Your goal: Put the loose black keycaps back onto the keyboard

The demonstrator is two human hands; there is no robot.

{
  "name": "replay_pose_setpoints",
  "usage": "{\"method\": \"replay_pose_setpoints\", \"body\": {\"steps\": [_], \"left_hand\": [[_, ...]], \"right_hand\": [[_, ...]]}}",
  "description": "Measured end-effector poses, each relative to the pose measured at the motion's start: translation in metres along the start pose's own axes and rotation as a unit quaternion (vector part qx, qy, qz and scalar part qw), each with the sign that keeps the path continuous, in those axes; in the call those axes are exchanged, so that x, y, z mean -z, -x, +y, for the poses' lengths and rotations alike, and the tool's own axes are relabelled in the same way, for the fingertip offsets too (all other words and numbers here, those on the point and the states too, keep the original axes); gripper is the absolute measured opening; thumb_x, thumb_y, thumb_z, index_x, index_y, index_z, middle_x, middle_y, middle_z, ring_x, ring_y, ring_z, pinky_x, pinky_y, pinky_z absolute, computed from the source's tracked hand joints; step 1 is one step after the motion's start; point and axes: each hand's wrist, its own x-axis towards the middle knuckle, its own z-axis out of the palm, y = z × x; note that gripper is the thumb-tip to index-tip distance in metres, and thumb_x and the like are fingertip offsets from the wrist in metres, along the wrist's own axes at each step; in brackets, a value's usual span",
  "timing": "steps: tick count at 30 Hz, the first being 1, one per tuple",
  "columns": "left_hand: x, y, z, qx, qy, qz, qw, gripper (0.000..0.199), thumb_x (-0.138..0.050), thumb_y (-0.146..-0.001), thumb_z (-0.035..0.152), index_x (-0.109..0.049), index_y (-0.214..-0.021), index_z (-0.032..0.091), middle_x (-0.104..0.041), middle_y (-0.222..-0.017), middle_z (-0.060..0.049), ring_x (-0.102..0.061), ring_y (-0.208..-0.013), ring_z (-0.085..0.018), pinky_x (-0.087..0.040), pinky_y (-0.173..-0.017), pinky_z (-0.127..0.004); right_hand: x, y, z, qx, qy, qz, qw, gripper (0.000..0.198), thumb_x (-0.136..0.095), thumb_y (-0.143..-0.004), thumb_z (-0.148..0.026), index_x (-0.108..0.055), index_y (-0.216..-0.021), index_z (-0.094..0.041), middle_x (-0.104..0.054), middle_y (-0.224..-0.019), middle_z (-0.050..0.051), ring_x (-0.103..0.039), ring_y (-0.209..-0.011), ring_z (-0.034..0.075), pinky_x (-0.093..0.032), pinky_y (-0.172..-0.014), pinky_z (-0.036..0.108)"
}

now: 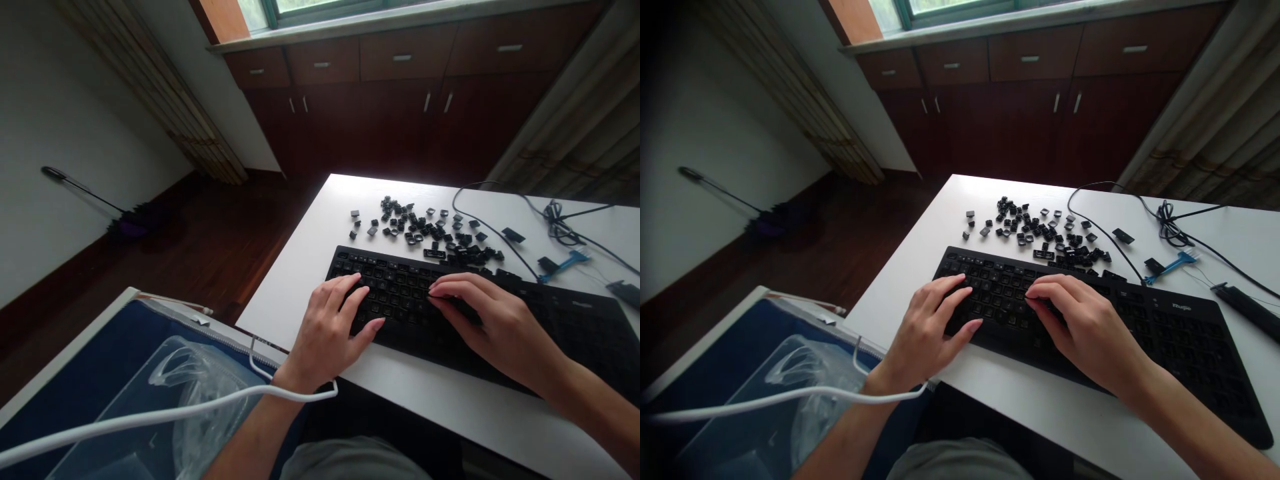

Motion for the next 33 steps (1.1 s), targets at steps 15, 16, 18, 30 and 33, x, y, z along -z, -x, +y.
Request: {"method": "replay_pose_setpoints", "body": {"steps": [15,16,18,30,33], "left_hand": [[0.001,0.002,0.008,0.002,-0.004,-0.008,1.0,0.043,-0.067,-0.09,0.036,-0.058,-0.128,0.02,-0.059,-0.139,-0.01,-0.056,-0.122,-0.026,-0.044,-0.104,-0.044],[0.001,0.002,0.008,0.004,-0.005,-0.014,1.0,0.043,-0.067,-0.09,0.037,-0.058,-0.128,0.02,-0.059,-0.14,-0.01,-0.056,-0.122,-0.026,-0.044,-0.105,-0.045],[0.001,0.001,0.008,0.007,-0.008,-0.022,1.0,0.043,-0.066,-0.09,0.038,-0.059,-0.128,0.02,-0.058,-0.141,-0.011,-0.056,-0.122,-0.027,-0.043,-0.105,-0.045],[0.0,0.003,0.008,0.015,-0.007,-0.03,0.999,0.04,-0.065,-0.091,0.038,-0.06,-0.127,0.021,-0.056,-0.143,-0.01,-0.055,-0.122,-0.027,-0.04,-0.104,-0.045],[0.001,0.003,0.007,0.016,-0.001,-0.036,0.999,0.04,-0.065,-0.092,0.038,-0.059,-0.128,0.021,-0.055,-0.145,-0.01,-0.054,-0.124,-0.027,-0.039,-0.105,-0.045]], "right_hand": [[0.001,0.016,0.005,0.014,0.032,0.056,0.998,0.028,-0.068,-0.087,-0.009,-0.062,-0.113,-0.019,-0.067,-0.111,0.007,-0.065,-0.101,0.019,-0.055,-0.09,0.035],[0.001,0.016,0.005,0.015,0.033,0.055,0.998,0.029,-0.068,-0.087,-0.009,-0.062,-0.114,-0.019,-0.067,-0.111,0.007,-0.065,-0.101,0.019,-0.055,-0.09,0.035],[0.002,0.017,0.004,0.018,0.035,0.054,0.998,0.03,-0.068,-0.088,-0.01,-0.062,-0.116,-0.02,-0.067,-0.112,0.007,-0.065,-0.101,0.019,-0.055,-0.09,0.035],[-0.003,0.019,0.007,-0.033,0.036,0.018,0.999,0.022,-0.061,-0.095,-0.018,-0.064,-0.116,-0.023,-0.066,-0.114,0.005,-0.064,-0.104,0.019,-0.054,-0.093,0.033],[-0.004,0.018,0.006,-0.038,0.046,0.022,0.998,0.023,-0.061,-0.095,-0.02,-0.064,-0.117,-0.023,-0.066,-0.114,0.005,-0.065,-0.103,0.019,-0.054,-0.093,0.033]]}}
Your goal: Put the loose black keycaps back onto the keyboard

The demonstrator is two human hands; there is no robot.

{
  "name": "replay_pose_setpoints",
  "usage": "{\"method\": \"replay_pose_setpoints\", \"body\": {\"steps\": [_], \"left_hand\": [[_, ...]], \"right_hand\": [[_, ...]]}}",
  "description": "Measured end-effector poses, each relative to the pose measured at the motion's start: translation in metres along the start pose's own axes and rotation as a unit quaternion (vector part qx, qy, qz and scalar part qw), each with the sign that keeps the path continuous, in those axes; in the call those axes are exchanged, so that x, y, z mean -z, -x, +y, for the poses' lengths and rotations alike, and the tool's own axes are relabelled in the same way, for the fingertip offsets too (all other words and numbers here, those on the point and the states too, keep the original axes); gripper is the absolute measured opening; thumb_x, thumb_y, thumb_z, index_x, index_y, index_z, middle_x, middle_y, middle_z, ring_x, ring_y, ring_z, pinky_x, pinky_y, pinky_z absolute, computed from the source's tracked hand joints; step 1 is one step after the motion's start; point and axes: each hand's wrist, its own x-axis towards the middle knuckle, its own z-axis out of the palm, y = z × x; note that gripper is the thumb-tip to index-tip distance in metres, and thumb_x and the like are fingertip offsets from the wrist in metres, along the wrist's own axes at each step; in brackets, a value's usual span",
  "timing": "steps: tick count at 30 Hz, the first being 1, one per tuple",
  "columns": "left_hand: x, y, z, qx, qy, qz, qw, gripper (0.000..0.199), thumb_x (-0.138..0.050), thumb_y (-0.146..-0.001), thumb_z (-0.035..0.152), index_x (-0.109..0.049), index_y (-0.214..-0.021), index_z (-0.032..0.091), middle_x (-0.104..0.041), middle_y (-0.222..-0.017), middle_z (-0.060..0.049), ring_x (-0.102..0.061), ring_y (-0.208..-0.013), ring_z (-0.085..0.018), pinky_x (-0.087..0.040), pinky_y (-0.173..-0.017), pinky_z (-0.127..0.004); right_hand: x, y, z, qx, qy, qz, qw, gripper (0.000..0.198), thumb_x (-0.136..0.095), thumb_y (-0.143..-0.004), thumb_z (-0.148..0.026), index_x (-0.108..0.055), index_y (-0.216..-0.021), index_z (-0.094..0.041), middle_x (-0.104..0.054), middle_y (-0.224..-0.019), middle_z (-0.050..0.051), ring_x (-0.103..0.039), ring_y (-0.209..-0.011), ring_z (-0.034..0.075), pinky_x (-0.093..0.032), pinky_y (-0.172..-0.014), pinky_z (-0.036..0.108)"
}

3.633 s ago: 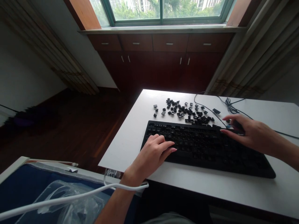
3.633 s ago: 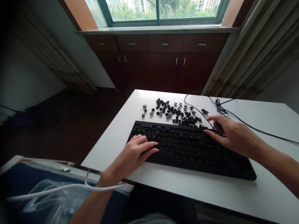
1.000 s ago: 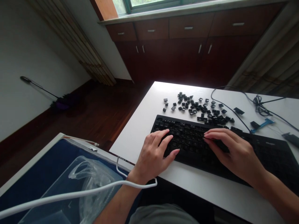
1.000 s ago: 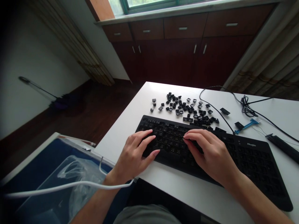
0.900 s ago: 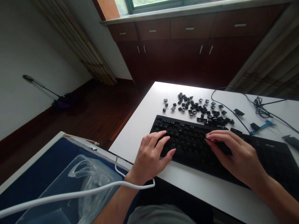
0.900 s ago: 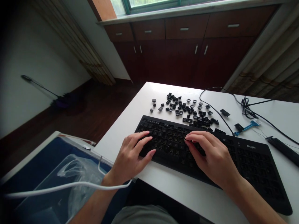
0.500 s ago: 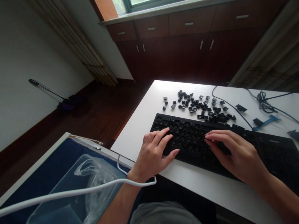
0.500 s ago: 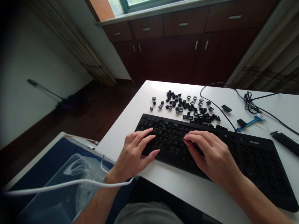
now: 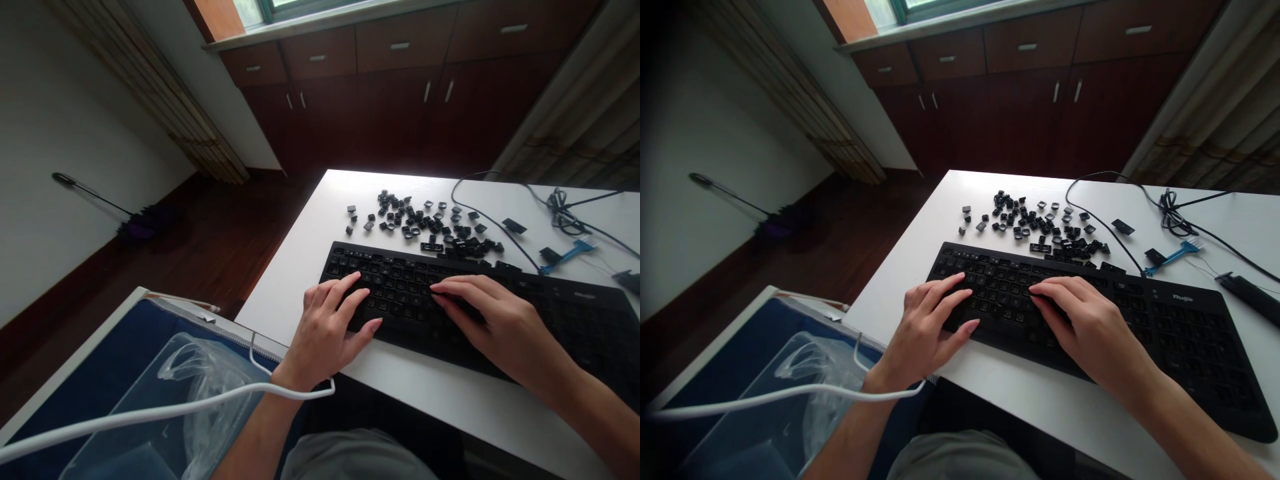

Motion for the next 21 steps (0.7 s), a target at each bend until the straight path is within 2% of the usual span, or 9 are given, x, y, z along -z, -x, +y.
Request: {"method": "replay_pose_setpoints", "body": {"steps": [9,21], "left_hand": [[0.0061,0.0069,0.0002,-0.014,0.019,-0.027,0.999,0.038,-0.065,-0.091,0.036,-0.06,-0.127,0.023,-0.047,-0.152,-0.01,-0.049,-0.129,-0.029,-0.037,-0.107,-0.047],[0.0064,0.0073,0.0003,-0.02,0.015,-0.025,0.999,0.033,-0.065,-0.091,0.033,-0.064,-0.123,0.024,-0.047,-0.151,-0.011,-0.049,-0.129,-0.03,-0.037,-0.106,-0.049]], "right_hand": [[0.0,-0.0003,-0.0011,0.001,0.003,-0.013,1.0,0.031,-0.061,-0.094,-0.024,-0.062,-0.125,-0.023,-0.064,-0.118,0.008,-0.064,-0.105,0.022,-0.056,-0.091,0.036],[0.0036,0.0001,0.0011,-0.004,-0.014,-0.021,1.0,0.032,-0.062,-0.094,-0.022,-0.061,-0.127,-0.024,-0.065,-0.119,0.006,-0.065,-0.105,0.019,-0.056,-0.092,0.033]]}}
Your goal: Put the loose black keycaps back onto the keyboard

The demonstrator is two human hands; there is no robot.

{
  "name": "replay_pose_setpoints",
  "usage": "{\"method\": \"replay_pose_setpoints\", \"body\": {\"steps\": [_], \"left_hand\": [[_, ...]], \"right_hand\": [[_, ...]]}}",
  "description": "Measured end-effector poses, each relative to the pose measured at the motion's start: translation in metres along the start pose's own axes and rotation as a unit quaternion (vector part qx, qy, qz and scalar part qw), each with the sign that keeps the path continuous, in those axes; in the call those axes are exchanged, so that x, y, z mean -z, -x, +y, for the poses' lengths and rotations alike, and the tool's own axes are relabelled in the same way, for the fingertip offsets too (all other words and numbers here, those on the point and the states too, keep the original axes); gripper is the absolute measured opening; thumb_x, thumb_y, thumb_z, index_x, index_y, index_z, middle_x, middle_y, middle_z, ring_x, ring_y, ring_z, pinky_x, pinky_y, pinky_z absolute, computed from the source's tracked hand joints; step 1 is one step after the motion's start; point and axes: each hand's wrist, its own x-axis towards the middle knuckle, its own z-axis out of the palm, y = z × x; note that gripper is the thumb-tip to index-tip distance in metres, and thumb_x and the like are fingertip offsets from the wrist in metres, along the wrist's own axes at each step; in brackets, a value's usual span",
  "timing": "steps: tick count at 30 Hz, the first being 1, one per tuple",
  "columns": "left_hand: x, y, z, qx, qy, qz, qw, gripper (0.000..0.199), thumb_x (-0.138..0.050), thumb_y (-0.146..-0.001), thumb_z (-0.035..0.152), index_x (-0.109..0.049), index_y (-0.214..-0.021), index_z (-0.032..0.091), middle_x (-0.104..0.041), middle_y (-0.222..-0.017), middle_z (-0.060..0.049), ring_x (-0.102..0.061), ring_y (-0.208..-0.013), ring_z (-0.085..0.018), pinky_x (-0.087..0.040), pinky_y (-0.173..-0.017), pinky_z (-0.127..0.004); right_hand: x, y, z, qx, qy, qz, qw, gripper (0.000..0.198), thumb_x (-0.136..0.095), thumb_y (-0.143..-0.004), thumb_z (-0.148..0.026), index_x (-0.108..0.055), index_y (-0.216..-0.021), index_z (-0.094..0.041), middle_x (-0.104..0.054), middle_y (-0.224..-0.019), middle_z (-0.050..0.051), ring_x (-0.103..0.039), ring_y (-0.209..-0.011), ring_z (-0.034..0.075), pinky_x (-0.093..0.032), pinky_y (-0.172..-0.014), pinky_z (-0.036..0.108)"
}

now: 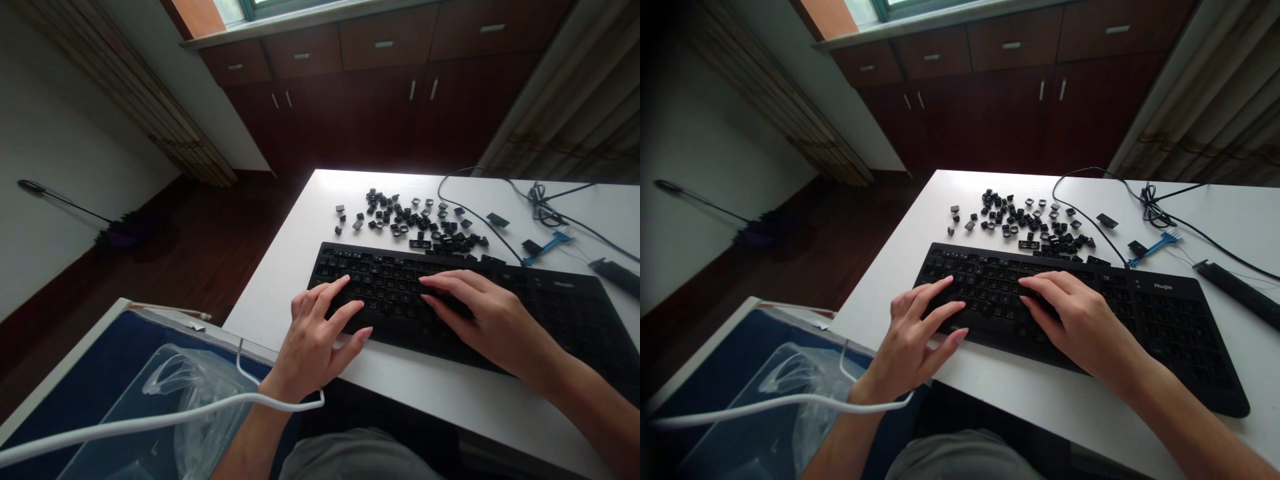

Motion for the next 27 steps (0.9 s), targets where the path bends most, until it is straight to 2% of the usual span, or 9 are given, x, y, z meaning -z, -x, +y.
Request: {"method": "replay_pose_setpoints", "body": {"steps": [27], "left_hand": [[-0.0021,-0.0007,-0.0002,0.002,-0.009,0.001,1.0,0.038,-0.066,-0.09,0.033,-0.059,-0.127,0.025,-0.049,-0.149,-0.011,-0.051,-0.129,-0.03,-0.038,-0.105,-0.048]], "right_hand": [[-0.0018,-0.0013,-0.0011,0.0,-0.003,-0.002,1.0,0.03,-0.06,-0.094,-0.023,-0.064,-0.123,-0.025,-0.066,-0.117,0.008,-0.066,-0.104,0.022,-0.058,-0.09,0.036]]}}
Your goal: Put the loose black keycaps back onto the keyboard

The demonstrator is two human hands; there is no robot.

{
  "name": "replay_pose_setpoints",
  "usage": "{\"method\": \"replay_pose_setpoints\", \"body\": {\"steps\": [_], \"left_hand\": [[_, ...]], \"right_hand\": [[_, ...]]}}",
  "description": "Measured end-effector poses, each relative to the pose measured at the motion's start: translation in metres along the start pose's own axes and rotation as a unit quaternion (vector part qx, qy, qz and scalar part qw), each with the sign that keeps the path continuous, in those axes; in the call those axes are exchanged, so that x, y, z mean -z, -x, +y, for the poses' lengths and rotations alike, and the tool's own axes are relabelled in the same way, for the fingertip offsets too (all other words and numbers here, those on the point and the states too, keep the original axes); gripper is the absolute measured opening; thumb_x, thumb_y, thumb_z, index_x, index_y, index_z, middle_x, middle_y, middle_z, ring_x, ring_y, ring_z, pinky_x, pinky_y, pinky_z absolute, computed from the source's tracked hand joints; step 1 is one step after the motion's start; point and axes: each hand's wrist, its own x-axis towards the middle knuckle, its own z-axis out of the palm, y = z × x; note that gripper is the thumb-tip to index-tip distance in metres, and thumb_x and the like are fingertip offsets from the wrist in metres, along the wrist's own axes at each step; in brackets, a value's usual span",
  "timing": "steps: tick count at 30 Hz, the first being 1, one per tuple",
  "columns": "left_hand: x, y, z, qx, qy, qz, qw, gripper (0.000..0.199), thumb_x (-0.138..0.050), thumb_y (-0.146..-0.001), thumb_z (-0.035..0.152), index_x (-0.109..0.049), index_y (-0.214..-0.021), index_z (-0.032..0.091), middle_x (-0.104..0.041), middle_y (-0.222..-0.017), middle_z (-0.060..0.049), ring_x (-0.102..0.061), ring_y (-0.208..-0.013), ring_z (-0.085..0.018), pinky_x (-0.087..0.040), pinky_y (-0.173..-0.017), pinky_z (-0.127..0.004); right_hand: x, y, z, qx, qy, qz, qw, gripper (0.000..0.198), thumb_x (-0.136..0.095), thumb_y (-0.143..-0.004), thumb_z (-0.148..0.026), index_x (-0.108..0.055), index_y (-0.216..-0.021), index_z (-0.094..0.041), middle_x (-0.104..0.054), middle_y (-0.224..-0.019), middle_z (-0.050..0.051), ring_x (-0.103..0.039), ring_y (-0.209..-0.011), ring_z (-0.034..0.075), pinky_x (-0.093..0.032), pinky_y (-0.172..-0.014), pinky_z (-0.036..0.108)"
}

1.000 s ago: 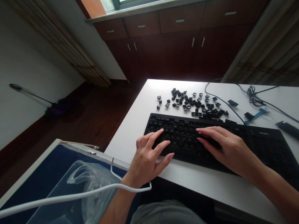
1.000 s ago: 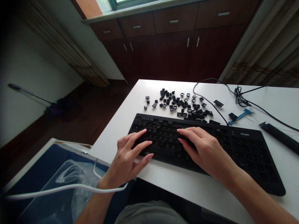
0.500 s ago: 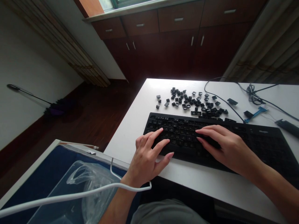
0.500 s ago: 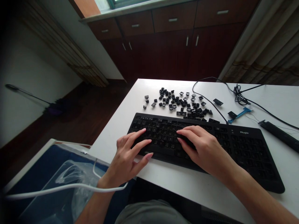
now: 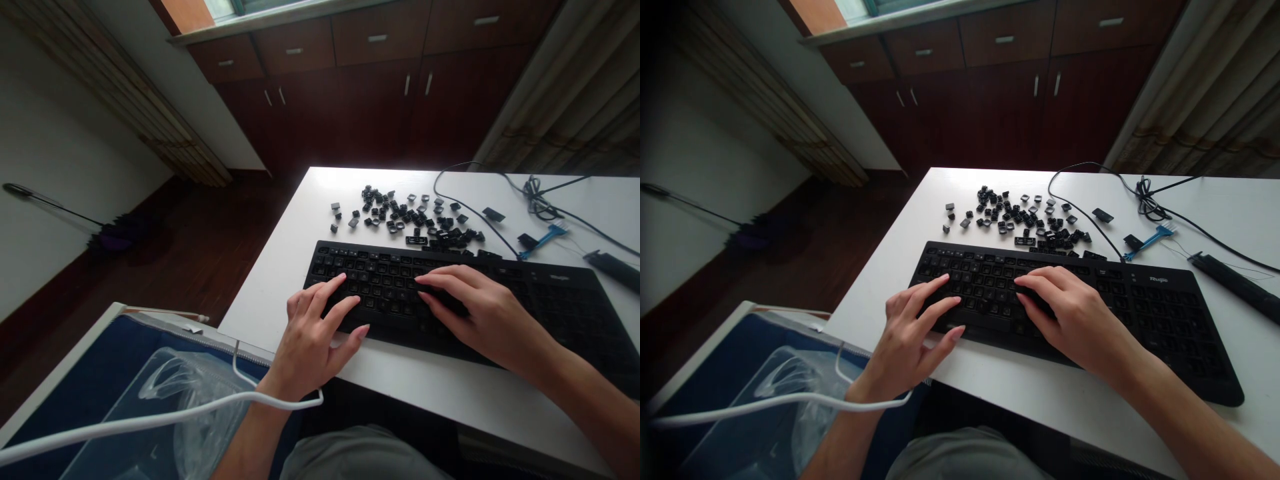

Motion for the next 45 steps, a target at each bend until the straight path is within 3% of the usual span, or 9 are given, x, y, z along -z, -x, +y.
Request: {"method": "replay_pose_setpoints", "body": {"steps": [6,11,25,33,45], "left_hand": [[-0.003,0.0015,-0.0001,0.013,0.005,0.03,0.999,0.055,-0.068,-0.088,0.034,-0.046,-0.137,0.02,-0.048,-0.148,-0.016,-0.049,-0.132,-0.03,-0.038,-0.107,-0.048],[-0.0055,0.0018,0.0001,0.042,0.001,0.068,0.997,0.058,-0.07,-0.087,0.033,-0.044,-0.137,0.02,-0.051,-0.145,-0.015,-0.05,-0.131,-0.03,-0.037,-0.108,-0.048],[-0.0074,0.0035,0.0016,0.059,0.005,0.096,0.994,0.041,-0.072,-0.085,0.029,-0.053,-0.12,0.022,-0.056,-0.136,-0.012,-0.053,-0.127,-0.029,-0.037,-0.107,-0.048],[-0.0088,0.0048,0.0015,0.065,-0.009,0.141,0.988,0.04,-0.074,-0.082,0.027,-0.056,-0.117,0.021,-0.063,-0.113,-0.009,-0.059,-0.112,-0.027,-0.04,-0.099,-0.046],[-0.007,0.0031,0.0025,0.053,0.004,0.135,0.989,0.034,-0.072,-0.084,0.023,-0.057,-0.115,0.022,-0.067,-0.107,-0.007,-0.061,-0.11,-0.026,-0.037,-0.098,-0.046]], "right_hand": [[0.0001,0.0003,0.0008,0.008,0.001,-0.001,1.0,0.03,-0.06,-0.095,-0.022,-0.063,-0.124,-0.025,-0.066,-0.117,0.008,-0.065,-0.104,0.022,-0.058,-0.089,0.036],[-0.001,0.0013,0.0024,0.008,-0.001,0.003,1.0,0.03,-0.061,-0.094,-0.021,-0.062,-0.124,-0.025,-0.065,-0.116,0.007,-0.064,-0.104,0.02,-0.056,-0.091,0.035],[-0.0004,-0.0004,0.0013,0.009,0.001,-0.002,1.0,0.03,-0.061,-0.094,-0.02,-0.062,-0.123,-0.023,-0.064,-0.116,0.007,-0.064,-0.104,0.02,-0.055,-0.092,0.033],[-0.0001,0.0009,0.002,0.006,-0.001,-0.008,1.0,0.029,-0.061,-0.094,-0.02,-0.062,-0.123,-0.023,-0.063,-0.116,0.006,-0.062,-0.104,0.018,-0.054,-0.091,0.032],[-0.0015,0.0004,0.0001,0.005,-0.006,-0.01,1.0,0.03,-0.06,-0.095,-0.019,-0.06,-0.125,-0.023,-0.062,-0.117,0.006,-0.061,-0.106,0.017,-0.054,-0.092,0.031]]}}
